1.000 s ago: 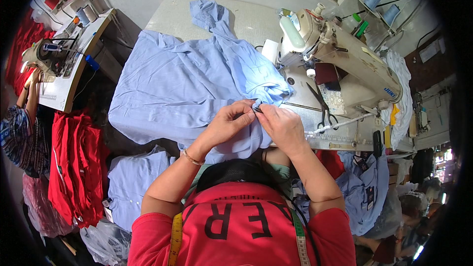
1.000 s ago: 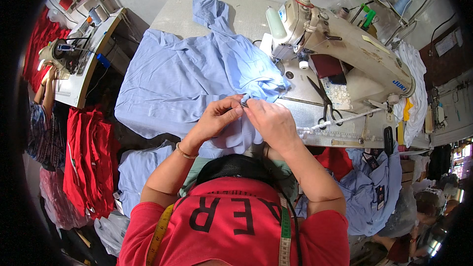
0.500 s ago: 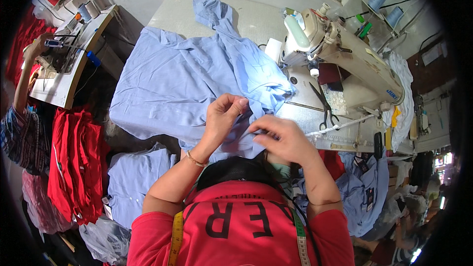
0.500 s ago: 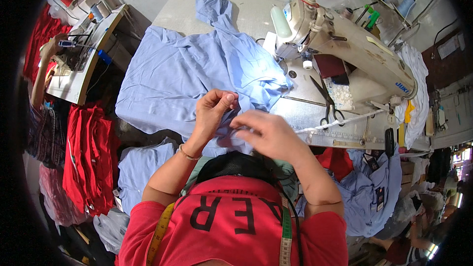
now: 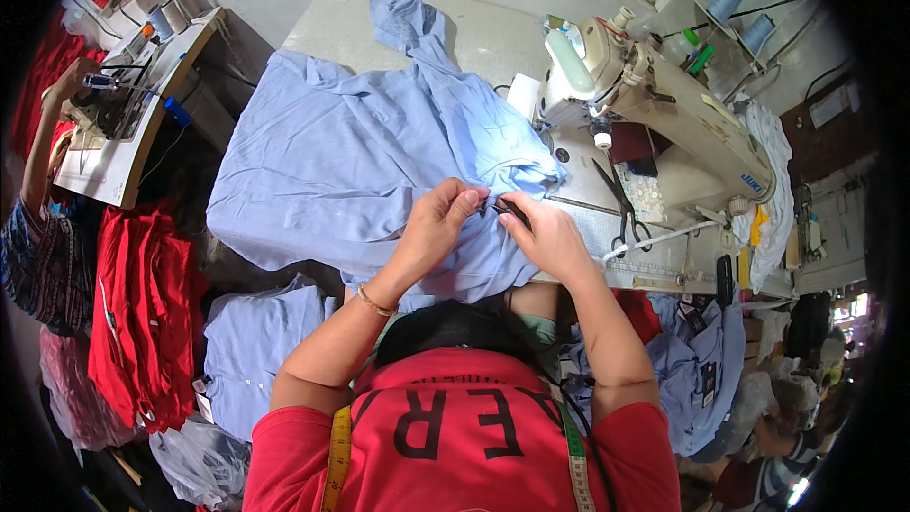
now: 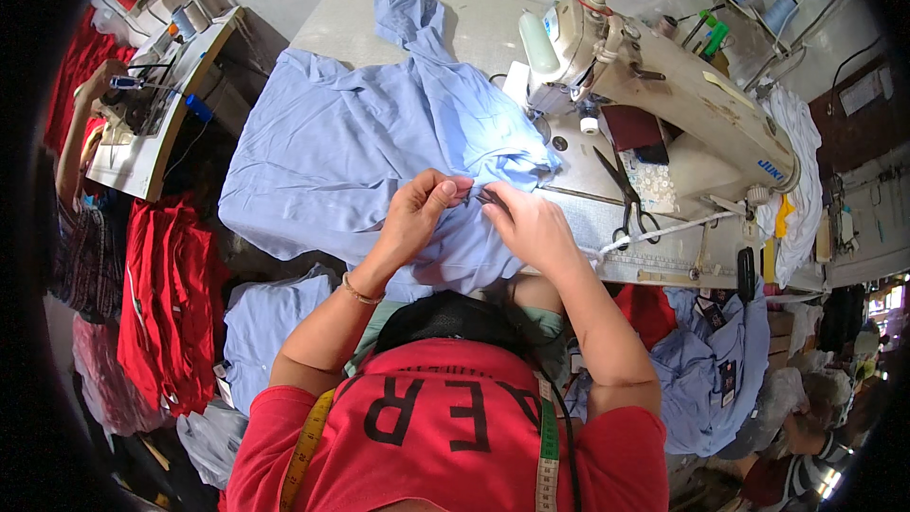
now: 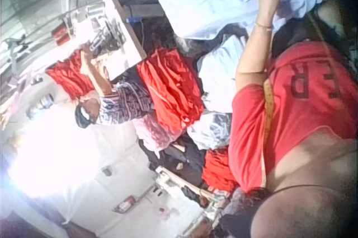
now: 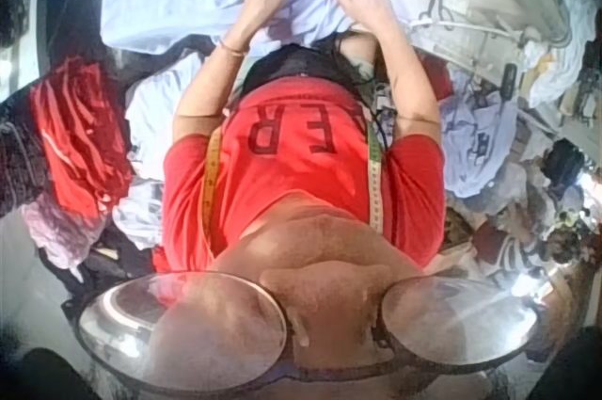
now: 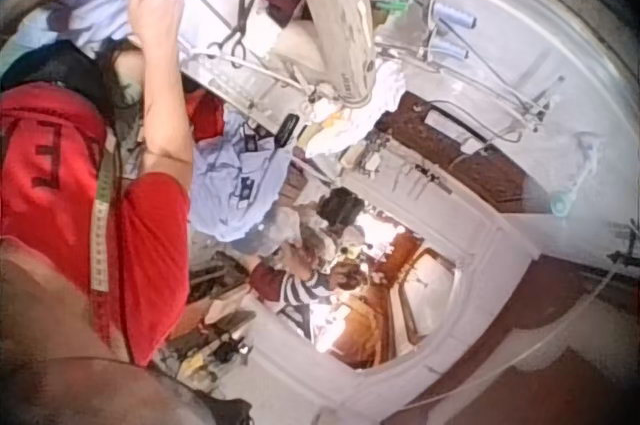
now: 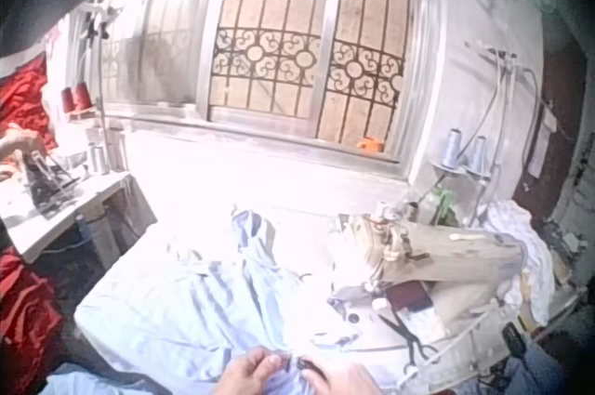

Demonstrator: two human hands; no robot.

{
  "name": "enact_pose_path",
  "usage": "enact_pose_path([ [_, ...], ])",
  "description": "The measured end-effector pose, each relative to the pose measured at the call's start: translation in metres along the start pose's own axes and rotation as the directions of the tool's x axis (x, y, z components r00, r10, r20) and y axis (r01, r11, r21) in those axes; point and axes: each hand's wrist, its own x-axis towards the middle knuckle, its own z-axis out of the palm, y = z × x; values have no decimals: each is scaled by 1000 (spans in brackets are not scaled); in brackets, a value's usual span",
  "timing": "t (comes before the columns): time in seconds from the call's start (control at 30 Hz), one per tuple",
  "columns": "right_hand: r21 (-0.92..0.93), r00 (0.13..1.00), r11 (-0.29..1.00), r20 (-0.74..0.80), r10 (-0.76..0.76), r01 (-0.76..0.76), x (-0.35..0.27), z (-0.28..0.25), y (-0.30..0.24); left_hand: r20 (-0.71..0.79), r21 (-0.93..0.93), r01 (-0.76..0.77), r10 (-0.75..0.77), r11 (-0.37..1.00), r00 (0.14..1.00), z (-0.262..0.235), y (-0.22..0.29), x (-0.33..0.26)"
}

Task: The person trims loose threads from the collar and button area of a blue shirt using small nippers.

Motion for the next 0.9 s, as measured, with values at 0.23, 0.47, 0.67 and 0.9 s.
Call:
enact_pose_path([
  [0.23,-35,998,999,56,18,-16,8,-3,-6,59,60,-100,97,993,994,-1,1,-2],
  [0.47,-251,997,967,-47,-65,51,9,4,-11,62,132,-132,125,982,990,2,9,-7],
  [0.67,-297,998,953,12,58,-52,9,7,-7,-34,69,-328,331,942,943,6,1,-6],
  [0.9,52,969,997,-236,68,-57,6,9,3,-234,-330,-103,25,938,972,-23,5,-1],
])
